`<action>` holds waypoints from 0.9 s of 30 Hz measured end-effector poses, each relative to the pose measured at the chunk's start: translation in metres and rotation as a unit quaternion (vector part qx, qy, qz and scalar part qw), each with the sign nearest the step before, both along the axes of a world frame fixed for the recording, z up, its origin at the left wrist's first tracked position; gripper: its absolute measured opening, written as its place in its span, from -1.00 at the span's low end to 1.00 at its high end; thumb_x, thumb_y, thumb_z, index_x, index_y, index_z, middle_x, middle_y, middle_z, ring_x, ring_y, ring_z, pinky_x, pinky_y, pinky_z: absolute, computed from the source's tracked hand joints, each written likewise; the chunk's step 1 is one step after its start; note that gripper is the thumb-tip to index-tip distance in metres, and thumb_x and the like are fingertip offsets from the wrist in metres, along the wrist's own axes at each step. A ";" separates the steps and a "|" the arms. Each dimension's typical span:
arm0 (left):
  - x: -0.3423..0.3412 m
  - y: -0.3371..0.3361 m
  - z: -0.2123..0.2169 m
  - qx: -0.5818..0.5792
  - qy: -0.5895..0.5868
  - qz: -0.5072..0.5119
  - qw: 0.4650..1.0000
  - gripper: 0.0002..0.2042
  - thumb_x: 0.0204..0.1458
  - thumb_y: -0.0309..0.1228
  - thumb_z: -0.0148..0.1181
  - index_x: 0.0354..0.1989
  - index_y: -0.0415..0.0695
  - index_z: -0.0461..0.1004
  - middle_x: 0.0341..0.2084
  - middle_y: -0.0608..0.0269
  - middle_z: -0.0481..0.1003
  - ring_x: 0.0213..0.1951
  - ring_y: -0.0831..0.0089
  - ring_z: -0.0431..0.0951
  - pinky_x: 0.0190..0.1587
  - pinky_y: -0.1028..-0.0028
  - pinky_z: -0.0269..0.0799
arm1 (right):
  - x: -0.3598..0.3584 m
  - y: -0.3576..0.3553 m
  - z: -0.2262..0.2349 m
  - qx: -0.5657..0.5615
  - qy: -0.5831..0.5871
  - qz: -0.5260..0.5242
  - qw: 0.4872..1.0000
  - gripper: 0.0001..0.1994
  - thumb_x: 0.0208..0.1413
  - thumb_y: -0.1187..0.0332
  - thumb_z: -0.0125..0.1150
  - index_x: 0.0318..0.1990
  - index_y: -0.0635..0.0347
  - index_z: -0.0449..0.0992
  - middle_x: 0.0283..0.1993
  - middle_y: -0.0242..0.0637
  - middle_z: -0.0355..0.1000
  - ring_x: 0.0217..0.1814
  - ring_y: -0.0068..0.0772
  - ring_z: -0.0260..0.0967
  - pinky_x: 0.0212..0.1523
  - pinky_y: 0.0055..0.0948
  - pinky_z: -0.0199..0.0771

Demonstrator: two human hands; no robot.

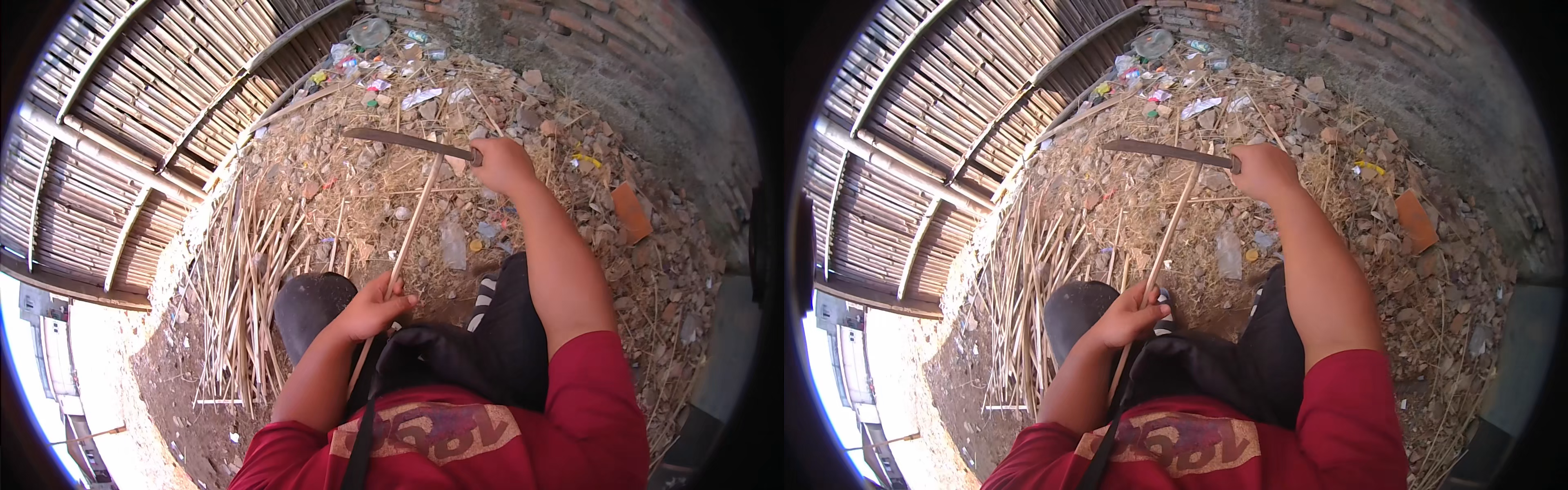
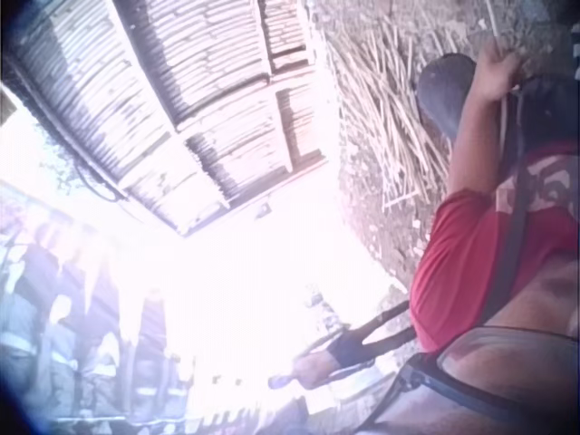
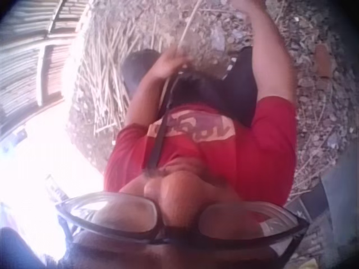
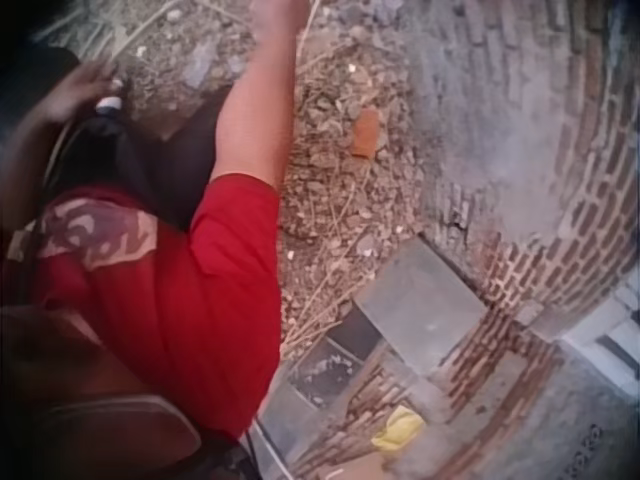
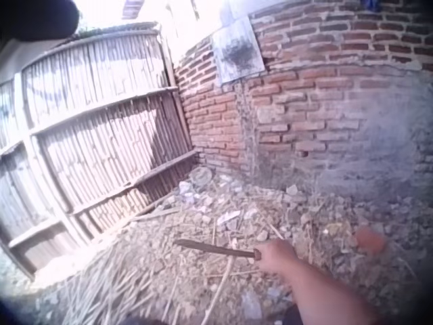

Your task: The person scrapes a bamboo strip with a metal tool and then breaks the strip in half.

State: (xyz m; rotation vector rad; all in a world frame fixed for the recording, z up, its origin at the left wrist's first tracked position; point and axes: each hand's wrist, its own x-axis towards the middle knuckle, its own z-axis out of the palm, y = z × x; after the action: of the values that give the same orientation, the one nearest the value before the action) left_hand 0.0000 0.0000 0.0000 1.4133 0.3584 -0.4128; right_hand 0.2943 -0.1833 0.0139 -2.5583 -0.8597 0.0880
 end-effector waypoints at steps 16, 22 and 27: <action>0.000 -0.001 0.009 -0.032 -0.014 -0.013 0.999 -0.70 0.16 -0.46 0.29 -0.32 0.03 0.19 -0.60 0.53 0.27 -0.62 0.72 0.25 -0.61 0.60 0.13 | -0.005 -0.003 0.015 -0.023 -0.020 0.047 0.998 -0.71 -0.06 0.26 0.33 -0.12 0.01 0.63 -0.27 -0.13 0.57 -0.16 0.00 0.54 -0.16 -0.06 0.51; -0.003 -0.003 0.012 -0.063 -0.009 -0.040 0.997 -0.72 0.19 -0.47 0.25 -0.29 0.08 0.19 -0.63 0.56 0.24 -0.69 0.73 0.16 -0.68 0.61 -0.03 | 0.053 -0.040 -0.056 0.164 0.079 -0.167 0.969 -0.52 -0.06 0.16 0.41 0.01 0.23 0.58 -0.16 -0.06 0.60 -0.10 -0.04 0.56 -0.07 -0.18 0.52; -0.004 -0.002 0.010 -0.081 -0.006 -0.035 0.996 -0.72 0.19 -0.48 0.24 -0.28 0.08 0.19 -0.63 0.55 0.24 -0.69 0.73 0.16 -0.68 0.61 -0.02 | 0.050 -0.039 -0.039 0.217 0.134 -0.178 0.950 -0.44 -0.07 0.10 0.45 0.05 0.25 0.56 -0.16 -0.09 0.59 -0.11 -0.16 0.56 -0.05 -0.25 0.49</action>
State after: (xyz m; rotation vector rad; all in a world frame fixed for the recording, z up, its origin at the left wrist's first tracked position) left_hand -0.0036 -0.0020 0.0099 1.2725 0.2613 -0.4800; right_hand 0.3447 -0.2219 -0.0255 -2.1750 -0.2675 0.1171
